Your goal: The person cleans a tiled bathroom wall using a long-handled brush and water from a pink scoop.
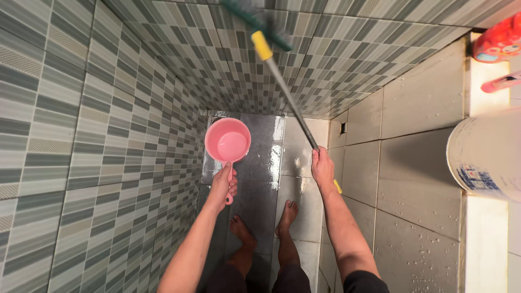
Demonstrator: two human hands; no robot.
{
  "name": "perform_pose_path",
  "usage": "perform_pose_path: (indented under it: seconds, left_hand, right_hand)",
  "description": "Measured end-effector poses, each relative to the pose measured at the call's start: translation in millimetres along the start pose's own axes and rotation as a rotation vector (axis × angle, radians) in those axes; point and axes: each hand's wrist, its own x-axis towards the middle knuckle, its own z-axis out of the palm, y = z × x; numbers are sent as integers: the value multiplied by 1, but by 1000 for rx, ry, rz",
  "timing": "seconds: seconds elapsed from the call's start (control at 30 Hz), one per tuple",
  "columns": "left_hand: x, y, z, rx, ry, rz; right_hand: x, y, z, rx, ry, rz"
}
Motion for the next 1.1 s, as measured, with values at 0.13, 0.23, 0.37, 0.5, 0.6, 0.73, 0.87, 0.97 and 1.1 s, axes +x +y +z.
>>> perform_pose_path:
  seconds: [0.13,0.23,0.37,0.5,0.6,0.73,0.87,0.97,1.1]
  left_hand:
    - [8,2,-5,21,-42,-8]
    - [16,4,-13,54,-60,-19]
    - [24,3,-27,33,-102,-4]
    - [28,6,-42,29,-128,-7]
    - [27,10,-49,38,-134,-12]
    - [23,18,-54,58,-122,-21]
    - [21,22,-58,43,-145,-24]
    - [19,20,-63,39,-139,-26]
    - [20,21,-62,60,-116,-37]
  right_hand:
    - [9,-20,-6,-242,-117,34]
    - [16,-34,-3,-423,-203,107]
    - [12,-40,-2,-501,-209,140]
    - [-13,-21,4,-357,-33,90]
    - [-24,3,19,-264,69,88]
    - [-32,26,46,-86,197,111]
    - [-43,25,78,151,368,208]
    - [-45,18,111,444,425,427]
    - [-49,-6,133,461,308,305]
